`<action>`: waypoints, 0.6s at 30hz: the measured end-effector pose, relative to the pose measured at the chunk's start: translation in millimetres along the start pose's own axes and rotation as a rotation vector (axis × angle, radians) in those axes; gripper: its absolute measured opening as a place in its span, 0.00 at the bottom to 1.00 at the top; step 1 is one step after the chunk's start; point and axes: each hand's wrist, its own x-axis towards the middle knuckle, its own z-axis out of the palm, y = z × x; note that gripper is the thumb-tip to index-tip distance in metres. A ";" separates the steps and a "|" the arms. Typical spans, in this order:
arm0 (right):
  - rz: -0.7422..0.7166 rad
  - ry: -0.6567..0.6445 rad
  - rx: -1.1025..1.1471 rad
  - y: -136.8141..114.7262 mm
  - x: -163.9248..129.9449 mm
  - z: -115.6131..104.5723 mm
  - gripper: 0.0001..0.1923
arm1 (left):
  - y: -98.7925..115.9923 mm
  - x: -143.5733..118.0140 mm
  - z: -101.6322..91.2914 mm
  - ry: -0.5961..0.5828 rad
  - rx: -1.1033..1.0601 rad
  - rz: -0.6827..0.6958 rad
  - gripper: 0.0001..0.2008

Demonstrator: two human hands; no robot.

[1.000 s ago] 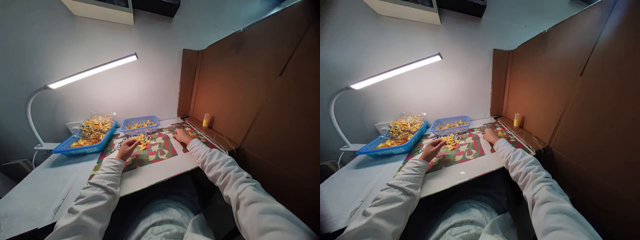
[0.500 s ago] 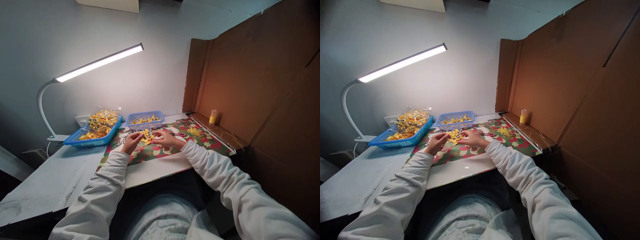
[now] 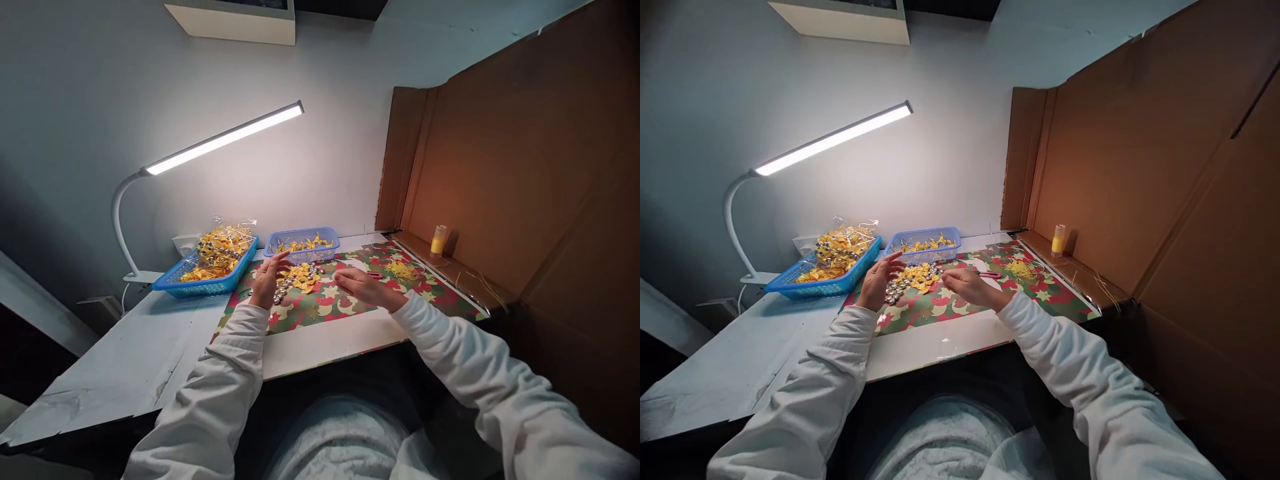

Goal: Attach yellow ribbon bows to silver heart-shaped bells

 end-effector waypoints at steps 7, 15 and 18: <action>0.119 0.240 0.165 -12.0 -50.8 -30.6 0.22 | 36.2 15.0 -45.3 0.158 -0.273 -0.086 0.21; 0.109 0.871 0.493 -32.8 -66.4 -92.2 0.20 | 98.7 -2.8 -155.3 0.643 -0.452 -0.082 0.26; -0.010 1.002 0.762 -46.6 -67.9 -103.4 0.19 | 105.2 -22.3 -188.8 0.694 -0.433 -0.067 0.27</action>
